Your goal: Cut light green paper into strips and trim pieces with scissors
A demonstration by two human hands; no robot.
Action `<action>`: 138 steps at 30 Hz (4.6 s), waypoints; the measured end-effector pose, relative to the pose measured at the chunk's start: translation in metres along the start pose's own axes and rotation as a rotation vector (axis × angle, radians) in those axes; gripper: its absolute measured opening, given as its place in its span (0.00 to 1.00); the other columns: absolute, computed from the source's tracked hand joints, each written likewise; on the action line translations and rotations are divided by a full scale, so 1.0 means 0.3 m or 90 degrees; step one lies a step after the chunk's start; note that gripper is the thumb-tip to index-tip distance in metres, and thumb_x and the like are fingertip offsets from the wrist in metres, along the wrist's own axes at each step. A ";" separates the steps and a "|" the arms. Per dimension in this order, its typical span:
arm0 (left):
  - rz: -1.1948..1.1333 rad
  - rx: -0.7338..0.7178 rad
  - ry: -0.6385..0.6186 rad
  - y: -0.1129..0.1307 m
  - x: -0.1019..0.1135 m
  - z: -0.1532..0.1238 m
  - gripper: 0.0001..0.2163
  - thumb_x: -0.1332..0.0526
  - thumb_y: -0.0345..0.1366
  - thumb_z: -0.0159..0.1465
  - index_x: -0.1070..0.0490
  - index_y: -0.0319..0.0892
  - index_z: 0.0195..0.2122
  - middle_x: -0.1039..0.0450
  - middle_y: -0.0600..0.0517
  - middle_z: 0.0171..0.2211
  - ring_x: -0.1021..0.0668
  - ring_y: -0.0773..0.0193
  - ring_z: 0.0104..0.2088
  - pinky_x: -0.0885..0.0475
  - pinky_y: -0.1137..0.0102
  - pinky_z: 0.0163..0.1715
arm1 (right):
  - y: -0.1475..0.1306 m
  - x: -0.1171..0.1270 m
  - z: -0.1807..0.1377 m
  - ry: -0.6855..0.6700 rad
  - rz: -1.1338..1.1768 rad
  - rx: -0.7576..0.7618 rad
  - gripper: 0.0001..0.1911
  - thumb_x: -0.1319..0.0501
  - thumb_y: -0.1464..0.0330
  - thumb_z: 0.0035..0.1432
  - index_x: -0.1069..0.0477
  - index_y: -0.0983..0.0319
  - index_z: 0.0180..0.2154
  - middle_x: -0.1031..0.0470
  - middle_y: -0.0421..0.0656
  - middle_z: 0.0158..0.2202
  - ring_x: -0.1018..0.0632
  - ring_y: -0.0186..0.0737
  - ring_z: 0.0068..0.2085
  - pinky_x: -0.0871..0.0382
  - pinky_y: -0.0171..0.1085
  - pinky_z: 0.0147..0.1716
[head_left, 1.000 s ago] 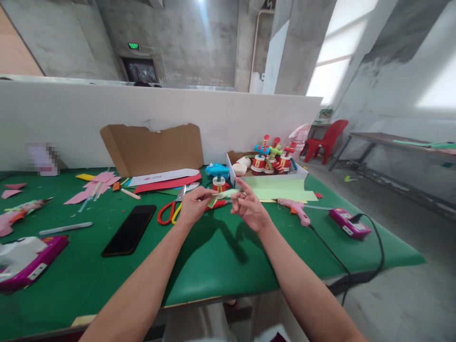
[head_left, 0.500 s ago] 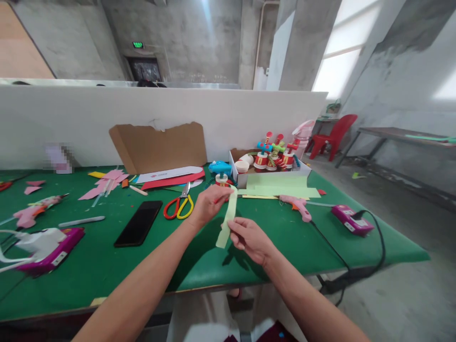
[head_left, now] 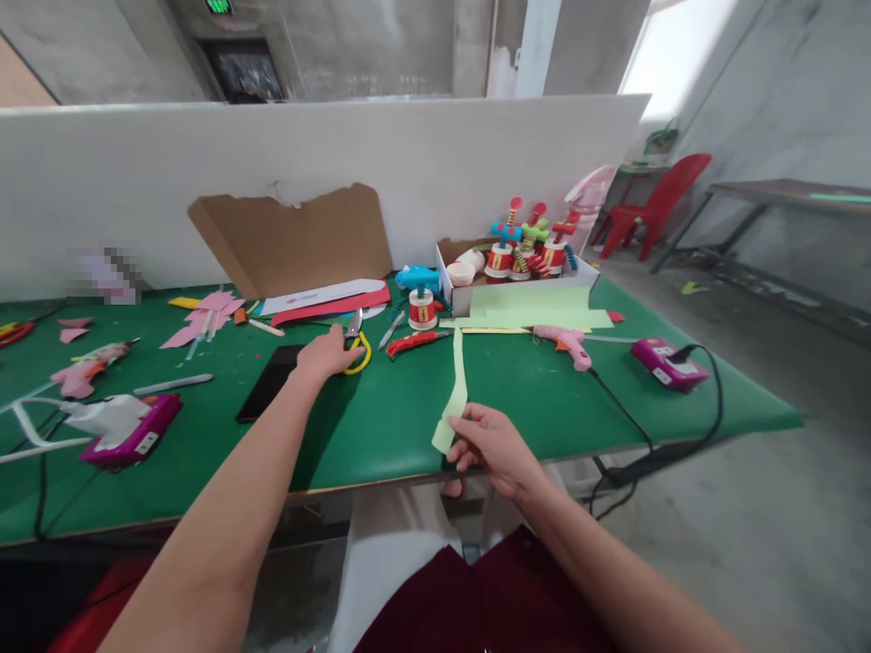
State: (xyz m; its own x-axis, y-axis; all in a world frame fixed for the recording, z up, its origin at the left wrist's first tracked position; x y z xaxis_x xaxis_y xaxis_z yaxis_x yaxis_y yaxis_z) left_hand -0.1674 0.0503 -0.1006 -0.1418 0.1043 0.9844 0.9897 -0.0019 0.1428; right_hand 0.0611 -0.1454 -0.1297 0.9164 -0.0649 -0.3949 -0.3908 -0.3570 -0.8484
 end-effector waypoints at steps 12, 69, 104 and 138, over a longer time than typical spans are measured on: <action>-0.098 0.040 -0.029 -0.088 0.078 -0.177 0.23 0.40 0.38 0.49 0.36 0.41 0.49 0.23 0.46 0.33 0.22 0.55 0.26 0.33 0.69 0.23 | 0.010 -0.013 -0.029 0.015 0.094 0.028 0.16 0.25 0.65 0.39 0.29 0.65 0.26 0.27 0.36 0.18 0.29 0.25 0.18 0.33 0.24 0.19; -0.062 -0.235 -0.113 0.163 0.009 -0.711 0.04 0.53 0.33 0.66 0.44 0.44 0.41 0.25 0.48 0.32 0.21 0.54 0.35 0.36 0.68 0.31 | -0.187 -0.112 0.019 0.095 0.055 0.200 0.19 0.25 0.57 0.33 0.22 0.63 0.27 0.26 0.38 0.22 0.32 0.29 0.24 0.41 0.31 0.25; 0.021 -0.260 -0.068 0.217 0.079 -0.569 0.09 0.55 0.37 0.68 0.41 0.41 0.45 0.23 0.44 0.35 0.20 0.50 0.37 0.32 0.65 0.32 | -0.297 -0.135 0.169 -0.001 -0.077 0.270 0.20 0.27 0.54 0.35 0.23 0.63 0.24 0.26 0.38 0.21 0.32 0.29 0.23 0.42 0.31 0.24; 0.022 -0.300 -0.048 0.353 0.031 -0.207 0.16 0.53 0.33 0.65 0.42 0.41 0.53 0.23 0.45 0.38 0.20 0.54 0.40 0.32 0.68 0.35 | -0.425 0.007 0.402 0.061 -0.036 0.332 0.17 0.29 0.55 0.39 0.23 0.62 0.23 0.25 0.40 0.22 0.29 0.34 0.25 0.38 0.33 0.26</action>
State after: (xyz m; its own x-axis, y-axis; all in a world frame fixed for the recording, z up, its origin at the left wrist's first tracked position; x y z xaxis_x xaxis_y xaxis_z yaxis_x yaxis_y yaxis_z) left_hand -0.0651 -0.0108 -0.0701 -0.0898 0.1674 0.9818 0.8764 -0.4550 0.1577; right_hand 0.1025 0.0123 -0.0647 0.9317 -0.1521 -0.3300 -0.3089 0.1465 -0.9397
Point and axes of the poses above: each hand's wrist, its own z-axis towards the middle knuckle, its own x-axis out of the back of the hand, y = z × x, the point moved 3 cm from there along z, towards the middle knuckle
